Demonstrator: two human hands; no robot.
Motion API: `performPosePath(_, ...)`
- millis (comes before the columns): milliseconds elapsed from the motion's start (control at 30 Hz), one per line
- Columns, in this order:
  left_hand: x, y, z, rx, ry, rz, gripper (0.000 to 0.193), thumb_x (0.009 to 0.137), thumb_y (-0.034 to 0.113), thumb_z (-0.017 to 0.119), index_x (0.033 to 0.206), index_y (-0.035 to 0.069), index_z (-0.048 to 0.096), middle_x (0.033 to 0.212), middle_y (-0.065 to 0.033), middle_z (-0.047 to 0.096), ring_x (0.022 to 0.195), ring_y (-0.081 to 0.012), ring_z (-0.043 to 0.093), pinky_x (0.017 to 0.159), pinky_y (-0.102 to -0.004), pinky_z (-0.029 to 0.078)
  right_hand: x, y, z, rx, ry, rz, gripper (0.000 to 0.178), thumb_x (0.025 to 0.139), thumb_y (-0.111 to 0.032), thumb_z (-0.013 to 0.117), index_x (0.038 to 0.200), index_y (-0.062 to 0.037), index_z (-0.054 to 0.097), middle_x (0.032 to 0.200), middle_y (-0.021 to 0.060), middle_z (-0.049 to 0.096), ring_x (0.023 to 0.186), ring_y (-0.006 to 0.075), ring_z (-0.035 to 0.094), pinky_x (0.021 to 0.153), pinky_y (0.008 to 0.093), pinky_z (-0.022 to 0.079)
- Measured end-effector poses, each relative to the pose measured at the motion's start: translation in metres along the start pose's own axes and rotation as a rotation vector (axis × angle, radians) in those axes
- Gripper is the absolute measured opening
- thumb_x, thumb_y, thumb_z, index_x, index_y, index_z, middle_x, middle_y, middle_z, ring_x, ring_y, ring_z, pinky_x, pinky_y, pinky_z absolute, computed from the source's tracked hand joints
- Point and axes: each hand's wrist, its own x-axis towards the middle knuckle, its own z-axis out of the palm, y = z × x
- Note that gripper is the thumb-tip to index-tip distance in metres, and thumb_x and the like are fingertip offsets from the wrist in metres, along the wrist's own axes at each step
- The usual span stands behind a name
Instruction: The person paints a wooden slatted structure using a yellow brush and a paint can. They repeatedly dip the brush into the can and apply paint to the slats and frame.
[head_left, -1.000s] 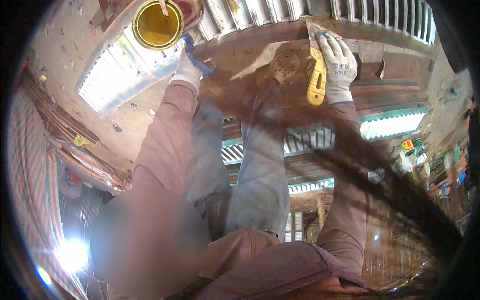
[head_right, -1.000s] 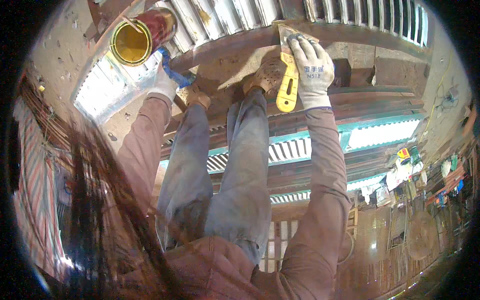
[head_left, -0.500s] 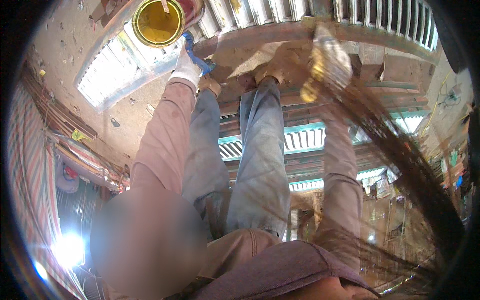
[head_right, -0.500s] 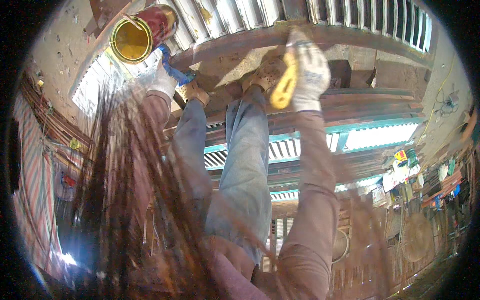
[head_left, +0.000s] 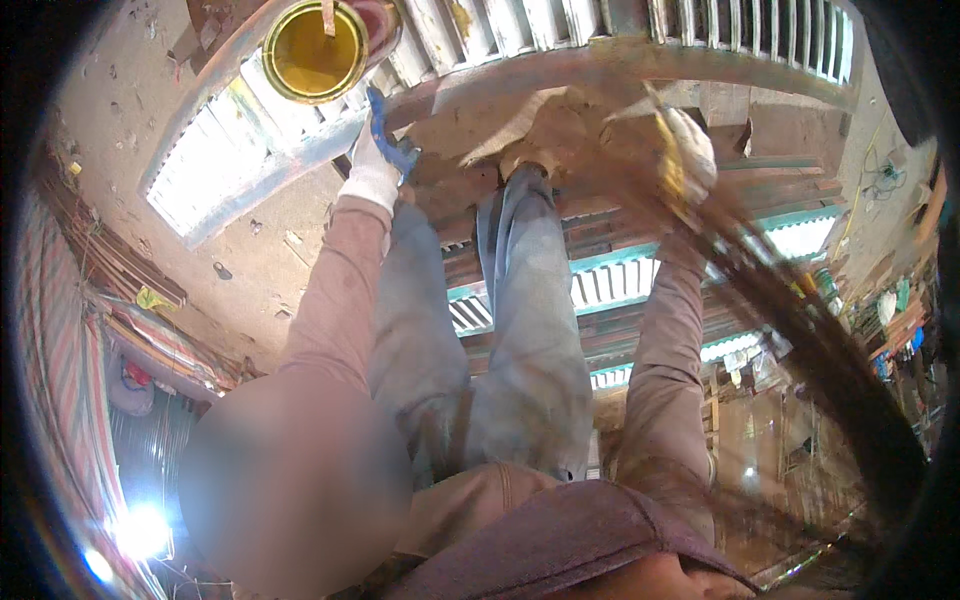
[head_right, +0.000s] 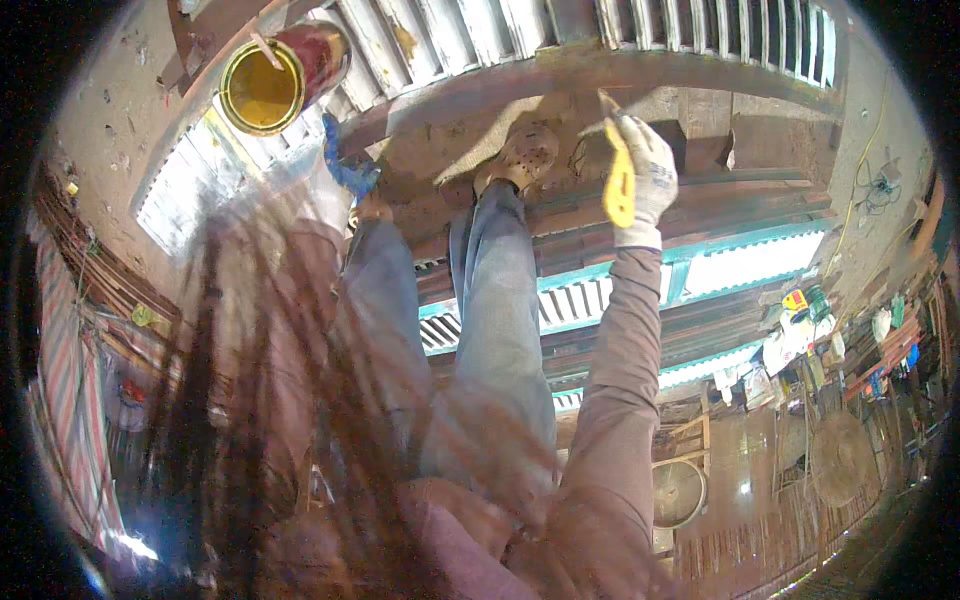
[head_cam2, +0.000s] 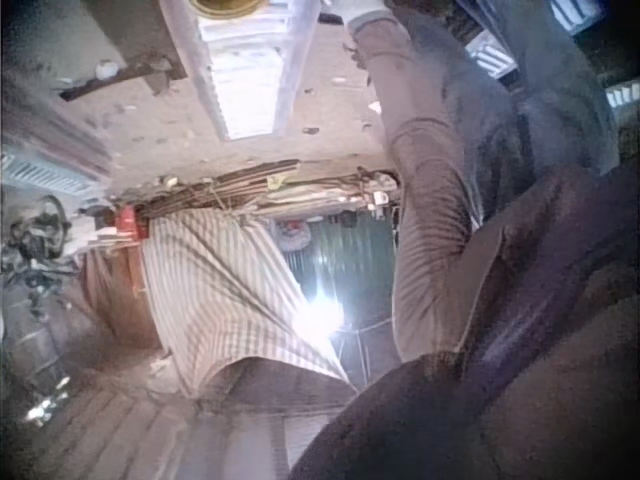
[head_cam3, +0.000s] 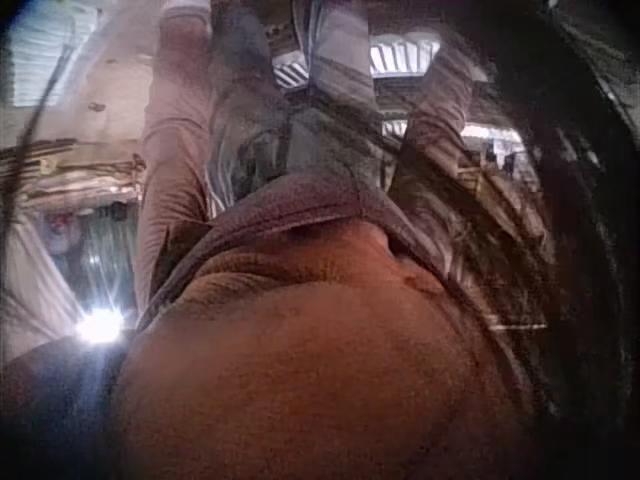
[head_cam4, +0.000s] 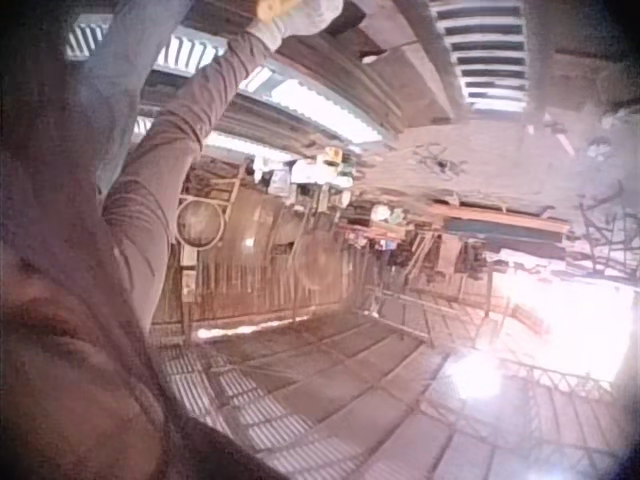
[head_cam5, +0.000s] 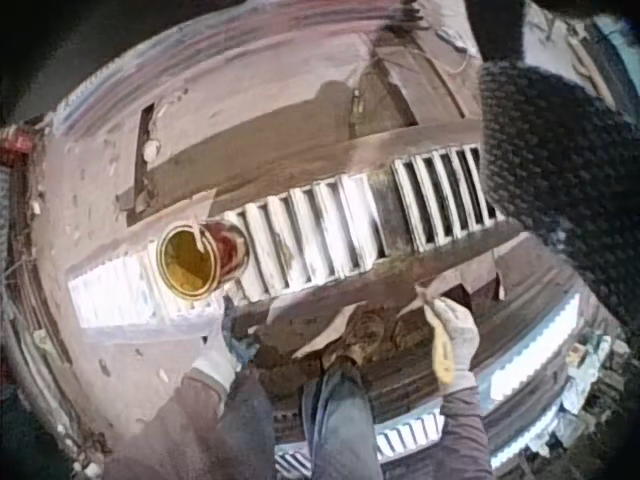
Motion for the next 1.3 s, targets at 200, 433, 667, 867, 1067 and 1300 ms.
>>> performPosePath(200,-0.059,0.04,-0.046,-0.565,0.779,-0.122,0.073,0.086,0.042,0.071,0.134,-0.003,0.04,0.126,-0.0126,0.049,0.105,-0.0157,0.051,0.088,-0.0317,0.047,0.015,0.008,0.009,0.342,0.473,0.539,0.02,0.091,-0.012,0.059,0.104,-0.0023,0.069,0.106,0.0119,0.069,0.101,0.0238,0.065,0.09,0.0352,0.05)
performPosePath(433,-0.033,0.199,-0.073,0.397,0.661,0.692,0.069,0.085,0.032,0.073,0.138,0.002,0.04,0.137,-0.0153,0.044,0.123,-0.0257,0.047,0.102,-0.0402,0.041,-0.042,-0.035,0.067,0.486,0.187,0.202,0.016,0.089,-0.009,0.059,0.101,-0.0055,0.07,0.104,0.0097,0.068,0.102,0.0218,0.064,0.09,0.0354,0.049)
performPosePath(667,-0.005,0.275,-0.07,0.789,0.677,0.856,0.036,0.081,0.027,0.072,0.11,0.008,0.066,0.111,-0.0151,0.064,0.107,-0.0314,0.058,0.096,-0.0425,0.044,0.041,0.004,0.001,0.817,0.488,1.267,0.045,0.091,-0.043,0.059,0.106,-0.0006,0.062,0.094,0.0073,0.061,0.074,0.0212,0.058,0.061,0.0388,0.048)
performPosePath(867,0.028,0.229,-0.098,0.749,0.588,0.984,0.032,0.09,0.03,0.065,0.113,0.007,0.065,0.113,-0.0102,0.065,0.107,-0.0288,0.059,0.095,-0.0388,0.044,0.027,-0.009,0.062,1.323,0.489,1.177,0.03,0.096,-0.03,0.055,0.112,-0.0056,0.06,0.105,0.0036,0.059,0.09,0.019,0.055,0.081,0.0334,0.046)
performPosePath(1067,-0.025,0.21,-0.111,0.662,0.621,0.898,0.026,0.093,0.025,0.063,0.112,0.008,0.068,0.108,-0.0081,0.068,0.1,-0.0245,0.064,0.082,-0.033,0.053,-0.079,-0.093,0.096,1.81,0.319,1.125,0.041,0.093,-0.017,0.063,0.127,0.0009,0.049,0.115,0.0119,0.059,0.099,0.0214,0.06,0.089,0.0355,0.052)
performPosePath(1300,-0.061,0.19,-0.101,-0.095,0.497,0.335,0.028,0.084,0.023,0.07,0.106,0.005,0.068,0.095,-0.0088,0.069,0.092,-0.023,0.065,0.078,-0.0326,0.051,-0.049,-0.179,0.023,1.536,0.176,1.181,0.031,0.091,-0.015,0.064,0.115,0.0036,0.059,0.109,0.0139,0.063,0.097,0.0237,0.062,0.078,0.0324,0.053)
